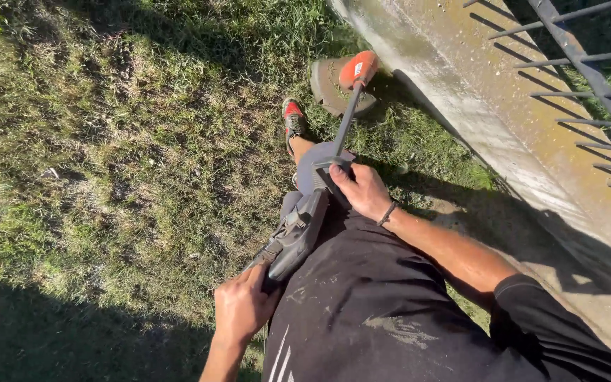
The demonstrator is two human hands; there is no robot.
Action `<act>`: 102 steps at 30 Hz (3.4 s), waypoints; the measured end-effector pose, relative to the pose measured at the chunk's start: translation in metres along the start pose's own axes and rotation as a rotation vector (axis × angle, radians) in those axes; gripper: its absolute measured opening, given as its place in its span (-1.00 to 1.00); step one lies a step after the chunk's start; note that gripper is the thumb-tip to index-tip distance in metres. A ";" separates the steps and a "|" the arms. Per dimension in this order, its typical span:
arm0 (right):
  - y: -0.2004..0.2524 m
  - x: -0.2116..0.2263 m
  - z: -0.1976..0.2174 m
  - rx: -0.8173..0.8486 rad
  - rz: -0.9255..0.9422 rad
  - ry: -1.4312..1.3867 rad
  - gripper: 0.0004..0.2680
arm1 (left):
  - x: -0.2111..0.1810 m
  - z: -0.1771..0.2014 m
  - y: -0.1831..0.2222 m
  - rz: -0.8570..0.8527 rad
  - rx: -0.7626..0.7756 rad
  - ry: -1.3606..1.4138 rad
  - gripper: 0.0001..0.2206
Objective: Using a string trimmer to clear grass around the wheels of a trailer and along a metal fence.
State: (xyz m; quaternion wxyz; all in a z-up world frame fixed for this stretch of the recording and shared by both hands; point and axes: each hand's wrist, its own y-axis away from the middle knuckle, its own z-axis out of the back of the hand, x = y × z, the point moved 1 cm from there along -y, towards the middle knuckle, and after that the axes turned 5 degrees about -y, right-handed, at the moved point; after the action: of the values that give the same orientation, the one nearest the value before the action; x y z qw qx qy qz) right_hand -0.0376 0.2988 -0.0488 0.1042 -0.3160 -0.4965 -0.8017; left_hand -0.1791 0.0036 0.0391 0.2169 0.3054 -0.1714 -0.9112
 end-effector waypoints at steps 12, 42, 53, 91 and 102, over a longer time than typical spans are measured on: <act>-0.047 0.067 0.008 0.137 -0.082 -0.065 -0.41 | 0.023 0.082 -0.051 0.098 0.165 -0.011 -0.68; -0.161 0.229 -0.087 0.112 -0.053 -0.064 -0.54 | 0.182 0.155 -0.114 0.101 0.049 0.002 -0.71; -0.194 0.279 -0.157 0.072 -0.209 -0.196 -0.69 | 0.278 0.167 -0.118 0.043 -0.062 0.025 -0.87; -0.462 0.473 -0.192 0.249 -0.049 -0.124 -0.65 | 0.415 0.314 -0.296 0.232 -0.131 -0.012 -0.67; -0.502 0.528 -0.241 0.199 -0.001 -0.079 -0.62 | 0.491 0.327 -0.308 0.260 -0.239 -0.015 -0.53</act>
State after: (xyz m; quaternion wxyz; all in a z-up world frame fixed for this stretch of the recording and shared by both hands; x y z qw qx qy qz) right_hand -0.7873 0.4124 -0.1670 0.1148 -0.3353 -0.5775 -0.7354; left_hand -0.8280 0.0783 -0.0880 0.3664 0.2460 -0.1017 -0.8916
